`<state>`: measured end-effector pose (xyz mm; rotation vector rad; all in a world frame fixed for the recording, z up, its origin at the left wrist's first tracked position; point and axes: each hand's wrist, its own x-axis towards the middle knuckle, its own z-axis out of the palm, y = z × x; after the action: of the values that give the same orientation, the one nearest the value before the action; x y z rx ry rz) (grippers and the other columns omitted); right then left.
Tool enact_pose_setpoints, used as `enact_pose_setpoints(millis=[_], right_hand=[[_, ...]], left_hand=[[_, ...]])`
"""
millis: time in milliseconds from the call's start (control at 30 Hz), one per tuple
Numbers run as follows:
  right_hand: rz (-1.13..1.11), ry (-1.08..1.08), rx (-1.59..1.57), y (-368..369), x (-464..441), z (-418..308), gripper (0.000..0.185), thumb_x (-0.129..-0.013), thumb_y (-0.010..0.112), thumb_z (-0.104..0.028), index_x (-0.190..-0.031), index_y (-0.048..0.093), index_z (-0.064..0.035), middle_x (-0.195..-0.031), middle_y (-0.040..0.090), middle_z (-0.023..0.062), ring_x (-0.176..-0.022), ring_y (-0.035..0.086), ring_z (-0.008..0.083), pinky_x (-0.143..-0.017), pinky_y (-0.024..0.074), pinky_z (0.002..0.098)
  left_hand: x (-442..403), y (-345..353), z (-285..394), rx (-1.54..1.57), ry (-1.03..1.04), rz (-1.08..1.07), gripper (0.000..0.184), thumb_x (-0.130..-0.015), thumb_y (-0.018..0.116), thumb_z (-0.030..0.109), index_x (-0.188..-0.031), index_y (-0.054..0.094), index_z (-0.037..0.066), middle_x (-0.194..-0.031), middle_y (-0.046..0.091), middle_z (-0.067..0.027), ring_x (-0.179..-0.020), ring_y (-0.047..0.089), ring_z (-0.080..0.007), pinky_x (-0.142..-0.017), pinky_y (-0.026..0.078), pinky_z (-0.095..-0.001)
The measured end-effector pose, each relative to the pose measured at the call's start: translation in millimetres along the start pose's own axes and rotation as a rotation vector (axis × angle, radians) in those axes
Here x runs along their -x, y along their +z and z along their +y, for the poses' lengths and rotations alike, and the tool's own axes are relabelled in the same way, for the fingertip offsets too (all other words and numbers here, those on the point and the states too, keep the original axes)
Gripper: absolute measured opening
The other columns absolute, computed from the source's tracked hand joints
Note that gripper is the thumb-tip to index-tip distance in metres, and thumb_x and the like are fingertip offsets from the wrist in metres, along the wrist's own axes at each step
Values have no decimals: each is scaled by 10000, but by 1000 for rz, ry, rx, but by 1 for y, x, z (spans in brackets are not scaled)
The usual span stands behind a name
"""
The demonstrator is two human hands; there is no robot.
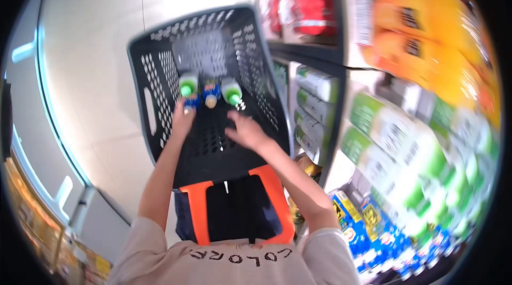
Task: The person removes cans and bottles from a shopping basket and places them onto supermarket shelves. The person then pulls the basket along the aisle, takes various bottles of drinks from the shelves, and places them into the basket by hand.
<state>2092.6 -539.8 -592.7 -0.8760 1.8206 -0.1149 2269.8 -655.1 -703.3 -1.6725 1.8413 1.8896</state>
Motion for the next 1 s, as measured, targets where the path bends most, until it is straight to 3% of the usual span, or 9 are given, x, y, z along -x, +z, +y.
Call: enact_pose_setpoints(millis=[100, 133, 167, 300, 333, 433, 567, 733, 1000], right_hand=[[110, -245, -13, -58, 115, -80, 392, -791, 635, -276, -1089, 539, -41, -978, 617, 175, -938, 583, 344, -809, 468, 415], [-29, -158, 30, -83, 155, -110, 390, -816, 623, -292, -1101, 557, -34, -1021, 618, 147, -940, 585, 323, -815, 468, 389], [-5, -200, 23, -86, 189, -117, 445, -818, 609, -357, -1119, 549, -35, -938, 634, 144, -893, 597, 315, -794, 472, 393], [115, -386, 337, -63, 253, -113, 481, -809, 518, -517, -757, 605, -46, -674, 608, 111, -695, 602, 305, -651, 478, 402], [365, -442, 362, -51, 250, -109, 494, -771, 550, -526, -597, 559, -65, -591, 582, 106, -620, 602, 280, -573, 470, 376], [668, -364, 430, -41, 229, -113, 384, -740, 595, -442, -584, 553, -94, -485, 522, 92, -470, 550, 278, -474, 432, 360], [811, -349, 433, -40, 217, -119, 364, -748, 577, -388, -536, 545, -93, -453, 498, 88, -443, 539, 270, -433, 412, 376], [919, -371, 379, -47, 194, -137, 357, -736, 573, -395, -524, 556, -108, -417, 474, 80, -405, 523, 270, -410, 394, 361], [890, -334, 314, -80, 150, -166, 401, -750, 551, -402, -524, 576, -72, -441, 520, 103, -398, 537, 278, -386, 407, 373]], left_hand=[[103, -67, 90, 160, 250, -347, 397, -832, 579, 63, -1209, 475, -7, -1174, 554, -142, -1069, 550, -218, -904, 428, -314], [142, -84, 100, 188, 277, -426, 402, -831, 575, 47, -1217, 474, -1, -1153, 567, -131, -1059, 552, -196, -896, 431, -297], [185, -104, 127, 254, 116, -522, 386, -843, 569, 78, -1213, 482, 10, -1121, 587, -116, -1047, 557, -193, -885, 435, -300], [274, -122, 179, -35, 302, -760, 414, -831, 603, 206, -1198, 501, 43, -1070, 596, -157, -1013, 580, -246, -859, 446, -314], [278, -109, 180, -132, 693, -574, 420, -787, 655, 250, -1139, 539, 52, -981, 623, -153, -912, 612, -274, -778, 480, -319], [281, -98, 193, -337, 800, -276, 417, -739, 699, 301, -1068, 579, 74, -864, 647, -116, -770, 634, -281, -662, 501, -328], [264, -99, 191, -406, 720, -285, 419, -678, 741, 357, -1018, 623, 143, -757, 652, -83, -640, 633, -259, -557, 492, -340], [225, -110, 189, -357, 965, -121, 345, -634, 766, 342, -891, 675, 130, -708, 643, -75, -613, 624, -270, -549, 498, -342], [174, -142, 225, -493, 763, -102, 293, -637, 769, 284, -827, 682, 79, -667, 635, -114, -601, 634, -262, -550, 480, -324]])
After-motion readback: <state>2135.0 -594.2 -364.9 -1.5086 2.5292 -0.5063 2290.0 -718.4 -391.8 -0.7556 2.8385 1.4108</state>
